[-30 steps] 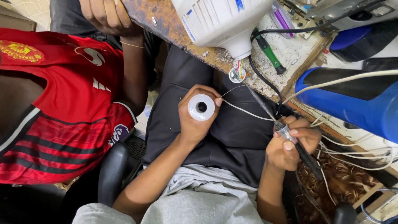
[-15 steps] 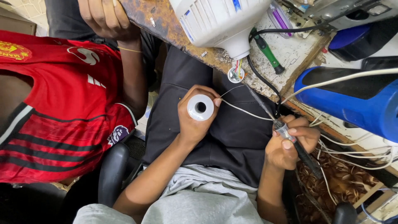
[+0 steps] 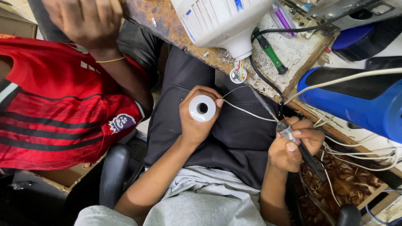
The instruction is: Insulating and repairing internal wiring of a large LED bulb using tape and a soldering tool.
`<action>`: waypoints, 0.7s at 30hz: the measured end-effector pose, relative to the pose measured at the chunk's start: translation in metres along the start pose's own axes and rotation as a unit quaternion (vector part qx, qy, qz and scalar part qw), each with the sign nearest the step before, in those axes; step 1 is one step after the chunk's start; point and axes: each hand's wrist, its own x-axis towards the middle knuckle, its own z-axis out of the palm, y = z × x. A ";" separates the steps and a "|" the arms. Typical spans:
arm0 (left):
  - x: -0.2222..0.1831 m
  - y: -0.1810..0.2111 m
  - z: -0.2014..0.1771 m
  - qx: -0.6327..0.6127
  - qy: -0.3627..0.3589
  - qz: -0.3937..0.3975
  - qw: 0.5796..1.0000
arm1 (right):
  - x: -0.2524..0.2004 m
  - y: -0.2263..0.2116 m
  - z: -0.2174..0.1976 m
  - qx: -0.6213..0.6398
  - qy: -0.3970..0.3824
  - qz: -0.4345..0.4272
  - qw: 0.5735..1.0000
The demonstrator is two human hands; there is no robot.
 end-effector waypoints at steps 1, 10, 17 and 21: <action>0.000 0.000 0.000 0.000 0.002 -0.001 1.000 | 0.000 0.000 0.001 -0.001 -0.001 -0.001 1.000; 0.000 0.001 0.000 0.000 0.002 -0.004 1.000 | 0.000 0.002 0.000 -0.011 0.003 0.000 1.000; -0.001 0.000 0.001 -0.002 0.000 -0.005 1.000 | -0.001 0.003 -0.002 -0.011 -0.002 0.004 1.000; 0.000 0.000 0.000 -0.005 0.001 -0.005 1.000 | 0.000 0.003 -0.004 -0.011 -0.002 0.004 1.000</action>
